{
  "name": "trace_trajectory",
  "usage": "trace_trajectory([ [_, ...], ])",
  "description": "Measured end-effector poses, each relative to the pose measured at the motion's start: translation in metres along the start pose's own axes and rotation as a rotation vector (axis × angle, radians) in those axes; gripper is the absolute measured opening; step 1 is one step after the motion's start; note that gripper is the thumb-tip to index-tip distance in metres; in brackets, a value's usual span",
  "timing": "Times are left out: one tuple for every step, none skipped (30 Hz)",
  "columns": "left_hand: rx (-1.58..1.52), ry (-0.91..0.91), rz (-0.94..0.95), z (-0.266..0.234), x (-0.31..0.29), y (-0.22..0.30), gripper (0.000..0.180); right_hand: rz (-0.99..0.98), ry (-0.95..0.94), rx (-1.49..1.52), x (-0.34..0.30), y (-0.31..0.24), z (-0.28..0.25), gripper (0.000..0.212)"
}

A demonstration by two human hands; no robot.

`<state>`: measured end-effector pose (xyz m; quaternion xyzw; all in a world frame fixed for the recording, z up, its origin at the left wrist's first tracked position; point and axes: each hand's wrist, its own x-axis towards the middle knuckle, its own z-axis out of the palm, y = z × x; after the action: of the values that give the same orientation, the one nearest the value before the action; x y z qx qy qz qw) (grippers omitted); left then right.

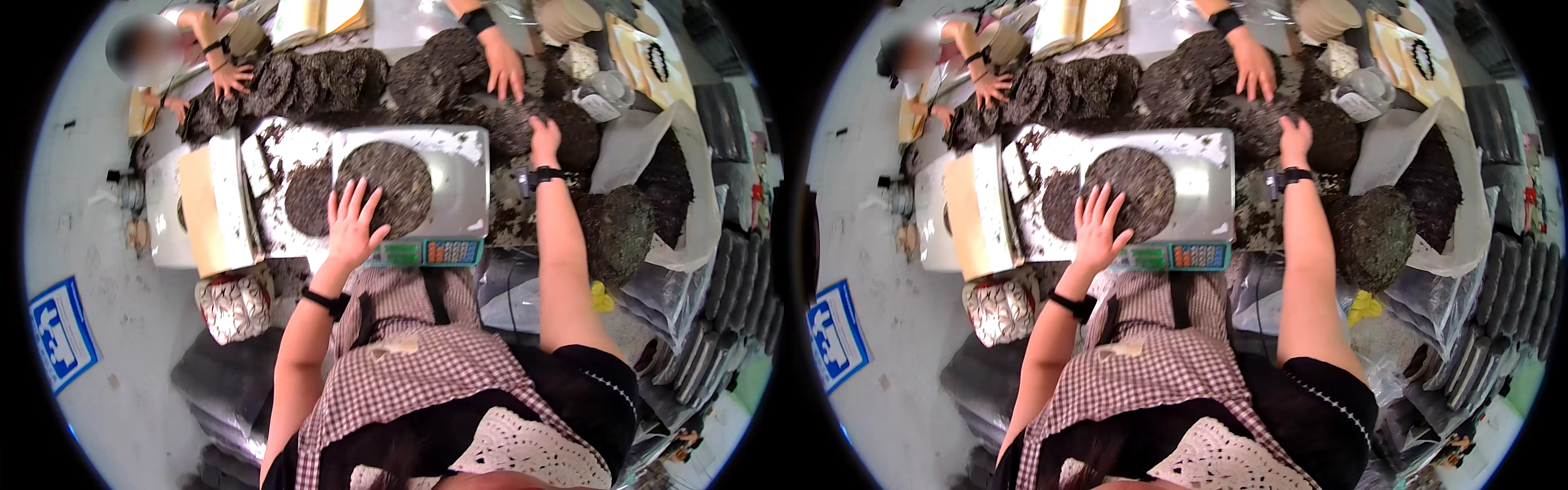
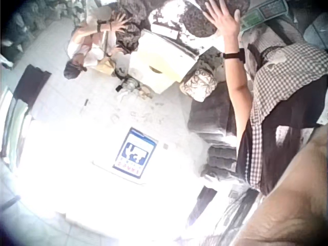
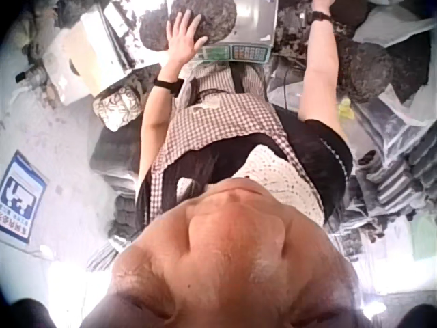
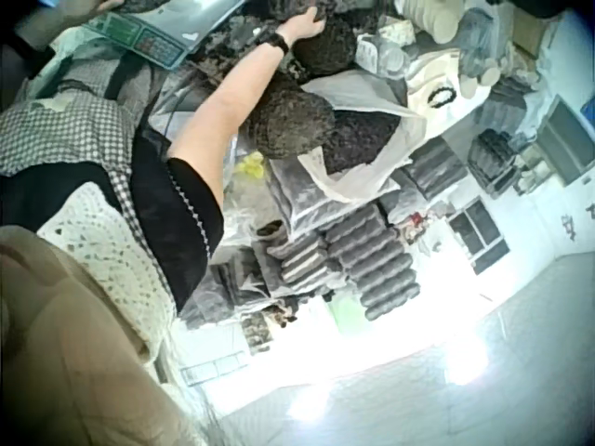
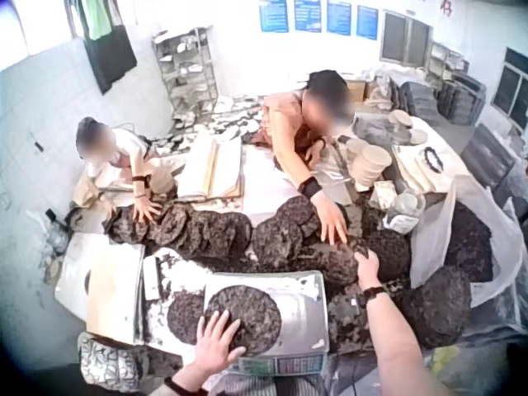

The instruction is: The person picks up dark, circular compressed cakes from a pile on the table, places them one at a time on a digital scale to check the weight, and then returns them to another pile on the same surface.

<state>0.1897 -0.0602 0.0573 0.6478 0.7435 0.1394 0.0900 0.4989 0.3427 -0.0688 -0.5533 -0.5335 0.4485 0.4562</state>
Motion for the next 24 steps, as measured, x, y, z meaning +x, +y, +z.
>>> trace_trajectory([
  [0.007,-0.011,-0.004,-0.002,0.001,0.000,0.072,0.015,0.090,-0.052,-0.013,-0.019,-0.003,0.027],
  [0.011,-0.013,-0.003,-0.003,0.004,0.000,0.072,-0.050,0.115,-0.041,-0.022,-0.031,-0.012,0.026],
  [0.015,-0.012,0.000,-0.002,0.006,0.001,0.072,-0.048,0.147,-0.090,-0.028,-0.039,-0.025,0.026],
  [0.018,-0.007,0.004,-0.001,0.005,0.001,0.073,-0.029,0.172,0.057,-0.044,-0.056,-0.028,0.031],
  [0.021,-0.012,-0.007,0.000,0.004,0.001,0.074,-0.051,0.238,0.073,-0.058,-0.076,-0.030,0.034],
  [0.026,-0.009,-0.018,-0.006,-0.002,0.005,0.074,-0.074,0.309,0.077,-0.079,-0.101,-0.036,0.037],
  [0.028,-0.007,-0.021,-0.005,-0.001,0.005,0.074,-0.073,0.353,0.091,-0.090,-0.112,-0.040,0.040],
  [0.030,-0.005,-0.024,-0.004,-0.001,0.005,0.075,-0.072,0.396,0.104,-0.099,-0.122,-0.044,0.043],
  [0.046,0.007,-0.026,-0.002,-0.002,0.004,0.076,-0.057,0.371,0.211,-0.108,-0.129,-0.046,0.047],
  [0.032,0.013,-0.032,-0.001,-0.001,0.005,0.076,-0.034,0.347,0.306,-0.109,-0.123,-0.053,0.050],
  [0.030,0.013,-0.028,0.000,0.000,0.006,0.076,0.062,0.404,0.328,-0.113,-0.125,-0.060,0.050],
  [0.037,0.011,-0.028,-0.003,0.000,0.007,0.075,0.163,0.456,0.356,-0.121,-0.133,-0.060,0.051],
  [0.030,0.018,-0.021,-0.004,0.001,0.009,0.075,0.216,0.451,0.451,-0.122,-0.129,-0.067,0.050],
  [0.023,0.025,-0.015,-0.005,0.002,0.012,0.075,0.269,0.444,0.544,-0.122,-0.118,-0.076,0.050],
  [0.021,0.023,-0.018,-0.006,-0.002,0.012,0.075,0.333,0.432,0.637,-0.128,-0.114,-0.078,0.049],
  [0.010,0.032,-0.023,-0.006,-0.003,0.012,0.075,0.332,0.345,0.695,-0.130,-0.111,-0.080,0.048],
  [-0.002,0.041,-0.029,-0.004,0.002,0.014,0.076,0.332,0.257,0.753,-0.132,-0.107,-0.081,0.047],
  [-0.010,0.041,-0.044,-0.003,0.001,0.015,0.076,0.345,0.167,0.808,-0.141,-0.104,-0.079,0.046],
  [-0.001,0.054,-0.054,-0.005,0.001,0.017,0.076,0.370,0.091,0.845,-0.150,-0.116,-0.069,0.041],
  [0.012,0.050,-0.057,-0.005,0.000,0.017,0.087,0.433,0.062,0.901,-0.157,-0.122,-0.065,0.039],
  [-0.072,0.102,-0.065,-0.007,0.000,0.016,0.094,0.445,0.019,0.939,-0.167,-0.141,-0.056,0.039],
  [-0.155,0.158,-0.072,-0.013,-0.002,0.015,0.102,0.454,-0.023,0.979,-0.178,-0.160,-0.048,0.039],
  [-0.156,0.210,-0.071,-0.023,-0.003,0.016,0.107,0.450,-0.107,0.987,-0.184,-0.171,-0.047,0.037],
  [-0.186,0.254,-0.069,-0.033,-0.004,0.013,0.105,0.449,-0.127,0.961,-0.188,-0.175,-0.044,0.036],
])
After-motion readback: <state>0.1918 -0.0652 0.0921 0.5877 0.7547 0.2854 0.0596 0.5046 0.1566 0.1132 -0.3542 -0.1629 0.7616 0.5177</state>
